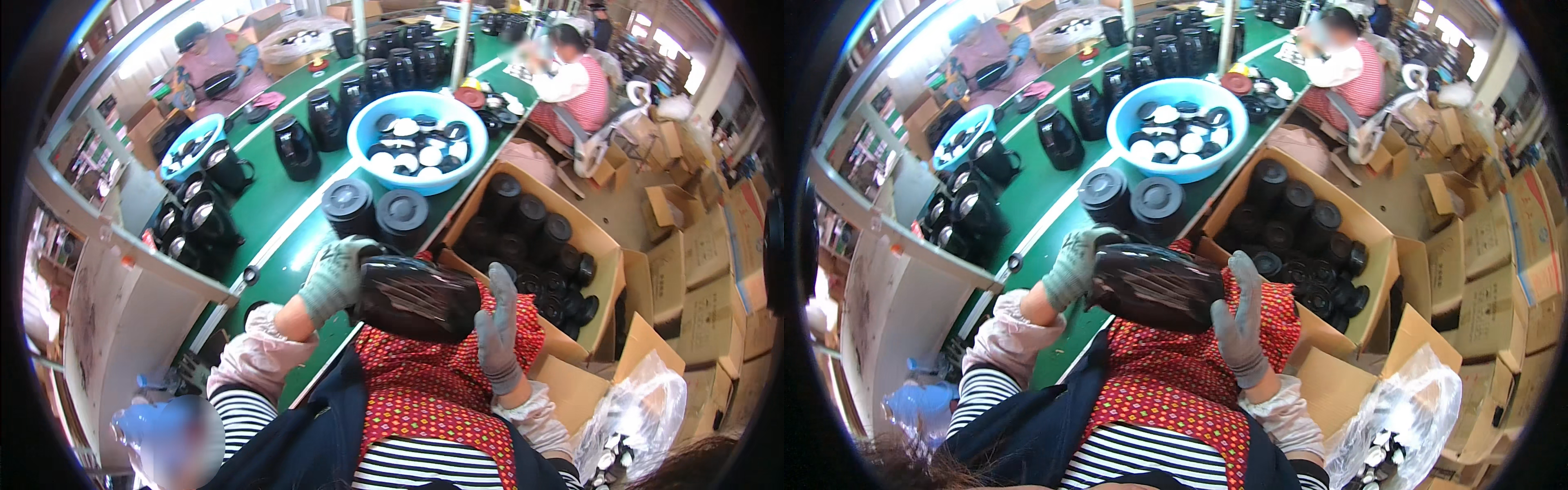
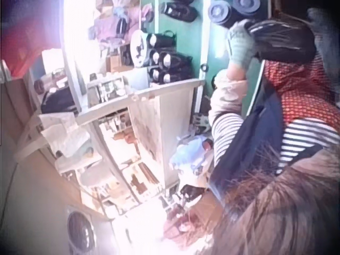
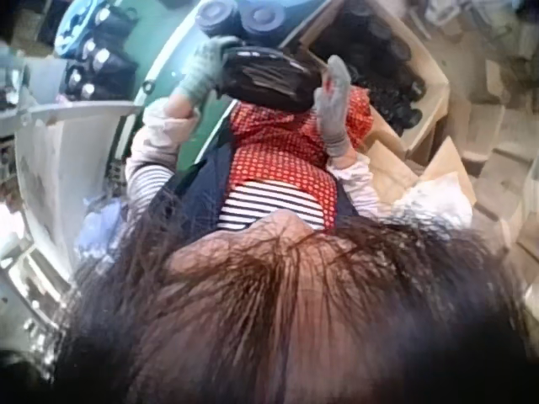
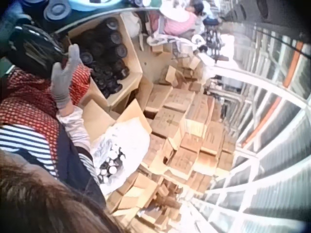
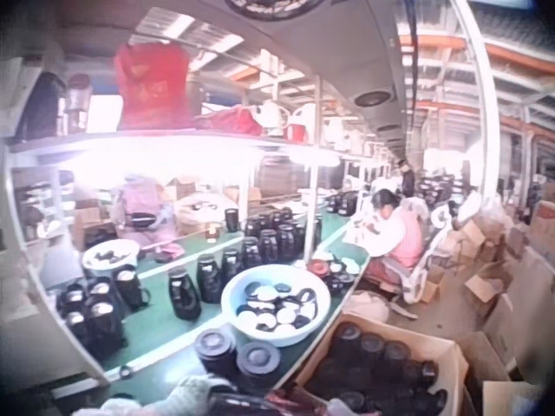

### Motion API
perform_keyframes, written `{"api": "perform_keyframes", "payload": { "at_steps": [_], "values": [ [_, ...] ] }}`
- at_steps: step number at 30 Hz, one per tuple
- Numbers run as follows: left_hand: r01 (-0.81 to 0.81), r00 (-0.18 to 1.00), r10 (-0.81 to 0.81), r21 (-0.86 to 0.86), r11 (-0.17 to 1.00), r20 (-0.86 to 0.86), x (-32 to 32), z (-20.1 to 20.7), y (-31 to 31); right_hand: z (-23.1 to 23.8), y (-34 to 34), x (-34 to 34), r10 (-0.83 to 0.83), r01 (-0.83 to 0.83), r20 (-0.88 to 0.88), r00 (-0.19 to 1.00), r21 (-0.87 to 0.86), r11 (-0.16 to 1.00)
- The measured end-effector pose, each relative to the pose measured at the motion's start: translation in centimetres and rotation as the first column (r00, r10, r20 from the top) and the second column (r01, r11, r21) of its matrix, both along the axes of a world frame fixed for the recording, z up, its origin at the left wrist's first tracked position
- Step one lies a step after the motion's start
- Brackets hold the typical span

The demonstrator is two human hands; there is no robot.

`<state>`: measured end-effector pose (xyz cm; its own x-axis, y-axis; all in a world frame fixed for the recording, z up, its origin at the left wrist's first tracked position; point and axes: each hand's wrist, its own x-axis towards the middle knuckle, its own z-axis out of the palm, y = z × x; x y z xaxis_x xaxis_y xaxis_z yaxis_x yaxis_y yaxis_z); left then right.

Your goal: The person assembles black kitchenware units at a factory workstation. They pick up a black container, insert a metal rod into the base, place a white circular insert inside, and then screw on a black lid. The completed units are placed on the green workbench.

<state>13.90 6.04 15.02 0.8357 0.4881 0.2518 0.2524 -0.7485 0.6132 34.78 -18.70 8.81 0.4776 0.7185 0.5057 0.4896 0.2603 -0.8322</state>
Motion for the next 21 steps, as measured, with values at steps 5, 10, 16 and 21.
{"api": "perform_keyframes", "payload": {
  "at_steps": [5,10,16,21],
  "values": [
    [-0.063,0.845,0.173,0.227,0.972,-0.506,2.7,2.7,-1.7,6.7,2.8,-2.9,0.261,-0.217,0.39,0.883,-0.153,0.964],
    [0.095,0.97,-0.083,0.042,0.995,-0.23,1.3,5.3,-2.1,6.9,3.1,-1.4,0.303,-0.226,0.434,0.849,-0.22,0.949],
    [0.469,0.88,-0.445,0.155,0.87,-0.165,0.7,4.7,-2.2,7.6,2.7,0.1,0.325,-0.196,0.485,0.812,-0.297,0.935],
    [0.538,0.842,-0.5,0.27,0.798,-0.201,2.5,2.4,-2.5,9.2,2.9,-0.4,0.366,-0.166,0.512,0.777,-0.393,0.904]
  ]
}}
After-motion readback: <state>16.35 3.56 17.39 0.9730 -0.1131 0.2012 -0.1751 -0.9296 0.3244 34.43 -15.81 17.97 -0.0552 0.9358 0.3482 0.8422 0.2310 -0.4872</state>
